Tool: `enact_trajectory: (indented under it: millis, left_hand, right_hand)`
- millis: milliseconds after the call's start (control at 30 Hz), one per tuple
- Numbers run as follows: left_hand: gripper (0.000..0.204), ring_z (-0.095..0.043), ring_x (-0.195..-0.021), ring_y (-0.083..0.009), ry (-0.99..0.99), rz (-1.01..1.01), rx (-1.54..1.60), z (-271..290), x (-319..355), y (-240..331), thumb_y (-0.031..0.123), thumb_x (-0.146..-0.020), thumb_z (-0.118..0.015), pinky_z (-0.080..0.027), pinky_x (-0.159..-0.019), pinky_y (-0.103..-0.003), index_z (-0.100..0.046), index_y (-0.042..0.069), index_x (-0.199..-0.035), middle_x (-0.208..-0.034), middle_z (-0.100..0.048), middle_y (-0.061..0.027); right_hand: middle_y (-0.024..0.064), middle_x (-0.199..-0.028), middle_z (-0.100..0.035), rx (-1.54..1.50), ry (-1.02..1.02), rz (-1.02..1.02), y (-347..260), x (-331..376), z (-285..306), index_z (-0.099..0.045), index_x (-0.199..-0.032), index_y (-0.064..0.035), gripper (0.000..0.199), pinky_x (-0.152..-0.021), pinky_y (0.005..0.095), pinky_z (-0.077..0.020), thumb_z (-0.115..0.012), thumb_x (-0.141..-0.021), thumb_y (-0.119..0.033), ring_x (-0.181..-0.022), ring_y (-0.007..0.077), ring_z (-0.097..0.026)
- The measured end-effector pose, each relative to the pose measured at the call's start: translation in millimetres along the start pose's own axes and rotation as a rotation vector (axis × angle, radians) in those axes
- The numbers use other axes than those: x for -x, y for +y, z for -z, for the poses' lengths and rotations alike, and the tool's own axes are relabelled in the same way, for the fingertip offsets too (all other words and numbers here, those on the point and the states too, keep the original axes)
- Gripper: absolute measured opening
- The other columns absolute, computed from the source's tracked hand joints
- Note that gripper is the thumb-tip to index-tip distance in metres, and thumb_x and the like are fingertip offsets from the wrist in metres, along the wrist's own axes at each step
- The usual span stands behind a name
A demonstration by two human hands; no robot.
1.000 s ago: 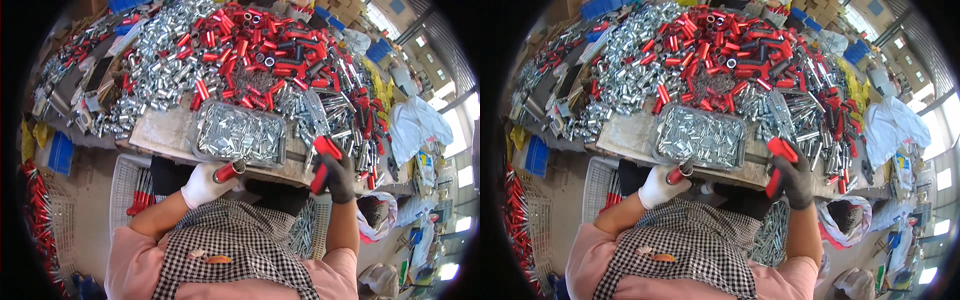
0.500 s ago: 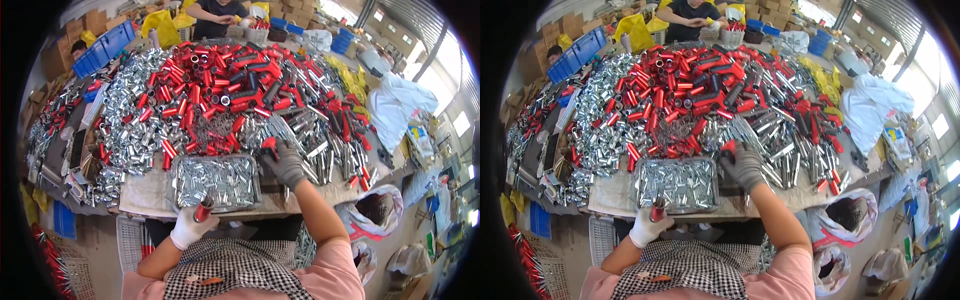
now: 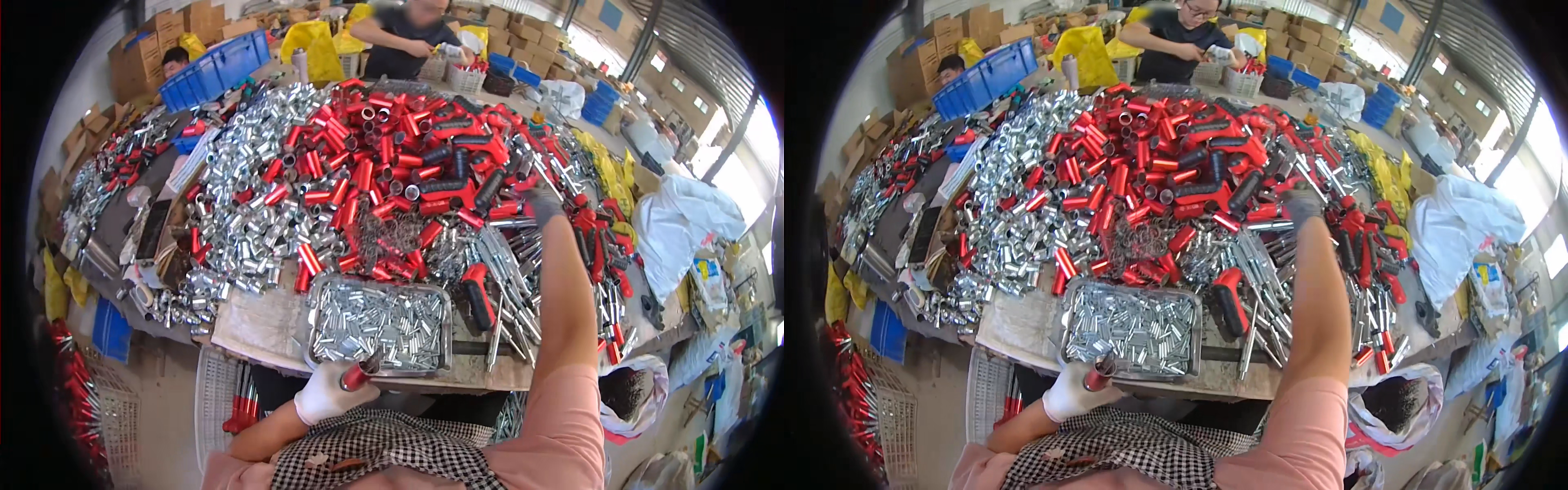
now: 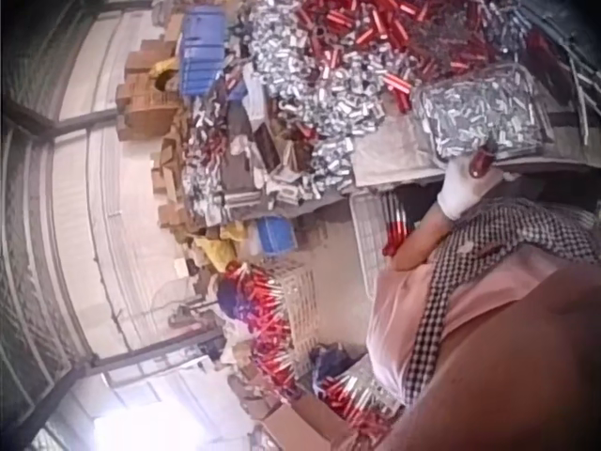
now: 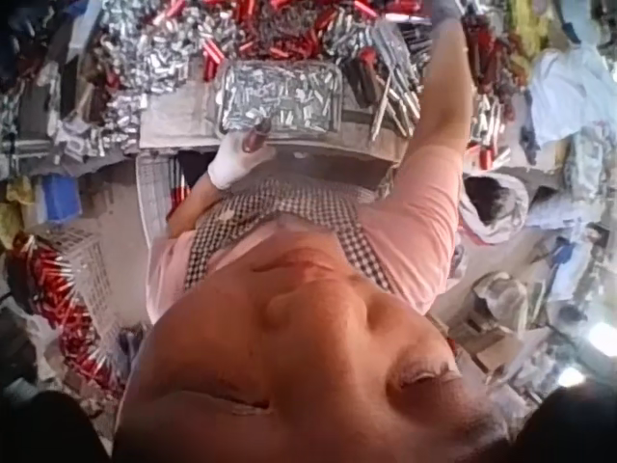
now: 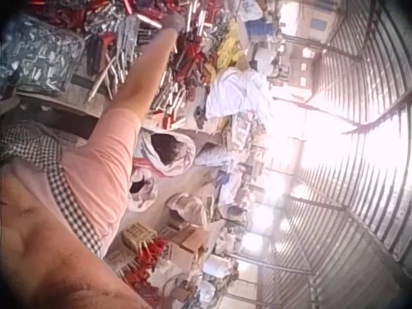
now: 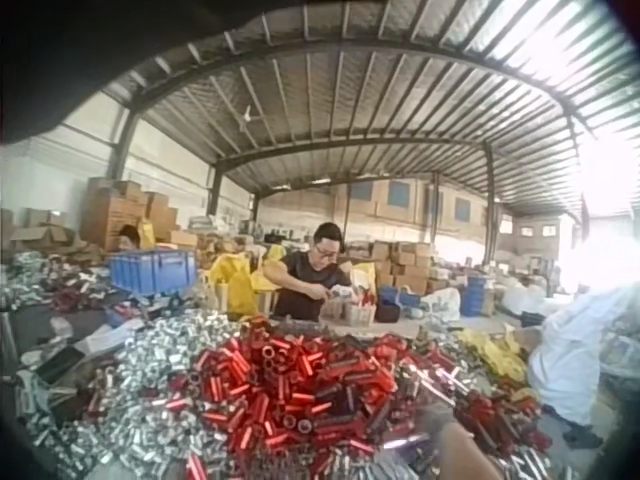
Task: The worker is seen manually assembling and inspecting metal pipe cutters at a factory workstation.
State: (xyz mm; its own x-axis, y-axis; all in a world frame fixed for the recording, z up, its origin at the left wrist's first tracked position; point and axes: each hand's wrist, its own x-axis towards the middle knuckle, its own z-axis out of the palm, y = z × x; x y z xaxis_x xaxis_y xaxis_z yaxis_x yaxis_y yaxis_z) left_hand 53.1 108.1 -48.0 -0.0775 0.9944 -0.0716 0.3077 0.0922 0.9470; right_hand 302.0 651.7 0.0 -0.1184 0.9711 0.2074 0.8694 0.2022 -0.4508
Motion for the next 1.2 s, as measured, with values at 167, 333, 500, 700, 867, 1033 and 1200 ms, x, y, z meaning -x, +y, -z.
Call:
enact_trajectory:
  millis: [167, 333, 500, 700, 867, 1033, 1200]
  left_hand:
    - [0.021, -0.063, -0.059, -0.0213, 0.038, -0.102, -0.072, 2.9, 5.5, 5.0, 0.022, -0.077, -0.078, -0.049, -0.058, -0.034, -0.068, 0.003, -0.08, -0.066, -0.064, -0.0123]
    - [0.026, -0.068, -0.065, -0.0304, -0.013, -0.206, -0.227, 6.9, 6.5, 8.3, 0.037, -0.081, -0.076, -0.053, -0.061, -0.039, -0.073, 0.013, -0.09, -0.073, -0.067, -0.0144]
    - [0.022, -0.067, -0.07, -0.0354, 0.034, -0.215, -0.476, 21.2, 15.2, 3.4, 0.034, -0.08, -0.069, -0.054, -0.064, -0.045, -0.073, 0.016, -0.091, -0.077, -0.068, -0.0129]
    - [0.023, -0.067, -0.071, -0.0361, 0.047, -0.175, -0.802, 33.5, 38.0, 10.2, 0.031, -0.075, -0.065, -0.053, -0.064, -0.047, -0.065, 0.007, -0.075, -0.075, -0.066, -0.0159]
    - [0.026, -0.065, -0.066, -0.0376, -0.134, 0.064, -0.829, 28.9, 51.0, 20.3, 0.032, -0.075, -0.068, -0.05, -0.061, -0.047, -0.064, 0.007, -0.069, -0.067, -0.064, -0.015]
    - [0.029, -0.059, -0.056, -0.019, -0.779, 0.174, -0.211, 28.1, 56.1, 7.7, 0.026, -0.074, -0.075, -0.046, -0.054, -0.035, -0.066, -0.001, -0.079, -0.063, -0.062, -0.0087]
    - [0.027, -0.052, -0.054, -0.0097, -0.948, 0.458, 0.086, 22.7, 62.5, 12.0, 0.024, -0.076, -0.074, -0.041, -0.048, -0.029, -0.065, -0.001, -0.073, -0.062, -0.059, -0.0021]
  right_hand:
    - [0.0009, -0.082, -0.062, -1.145, -0.153, 0.104, 14.0, 109.5, 40.2, -0.064, -0.106, -0.0094, 0.027, -0.078, 0.0381, -0.0513, -0.067, -0.08, -0.016, -0.076, 0.0188, -0.06]
    - [0.006, -0.098, -0.064, -1.855, -0.302, -0.002, -20.1, 263.3, 78.1, -0.049, -0.136, -0.0043, 0.054, -0.074, 0.0321, -0.0515, -0.065, -0.088, -0.025, -0.082, 0.0162, -0.061]
    - [0.0123, -0.103, -0.067, -1.116, -0.644, -0.002, -56.1, 359.4, 112.0, -0.056, -0.126, 0.0043, 0.063, -0.071, 0.0344, -0.0556, -0.076, -0.069, -0.015, -0.083, 0.0211, -0.067]
    - [0.0081, -0.097, -0.069, -0.511, -1.016, 0.279, -110.5, 402.2, 95.0, -0.064, -0.118, 0.0023, 0.058, -0.078, 0.028, -0.0513, -0.079, -0.064, -0.01, -0.087, 0.0135, -0.064]
    - [0.0092, -0.1, -0.067, 0.066, -0.693, 1.155, -127.0, 422.7, 78.6, -0.067, -0.11, -0.0098, 0.049, -0.071, 0.0382, -0.0557, -0.082, -0.063, -0.016, -0.082, 0.0312, -0.066]
    - [0.0096, -0.096, -0.062, -0.226, -0.354, 1.92, -127.9, 427.6, 63.1, -0.068, -0.107, -0.0113, 0.04, -0.072, 0.0423, -0.0569, -0.072, -0.068, -0.015, -0.08, 0.0258, -0.065]
    - [0.01, -0.095, -0.061, -0.131, -0.29, 2.023, -125.6, 434.5, 66.2, -0.069, -0.105, -0.011, 0.036, -0.072, 0.042, -0.0569, -0.07, -0.069, -0.016, -0.08, 0.0235, -0.064]
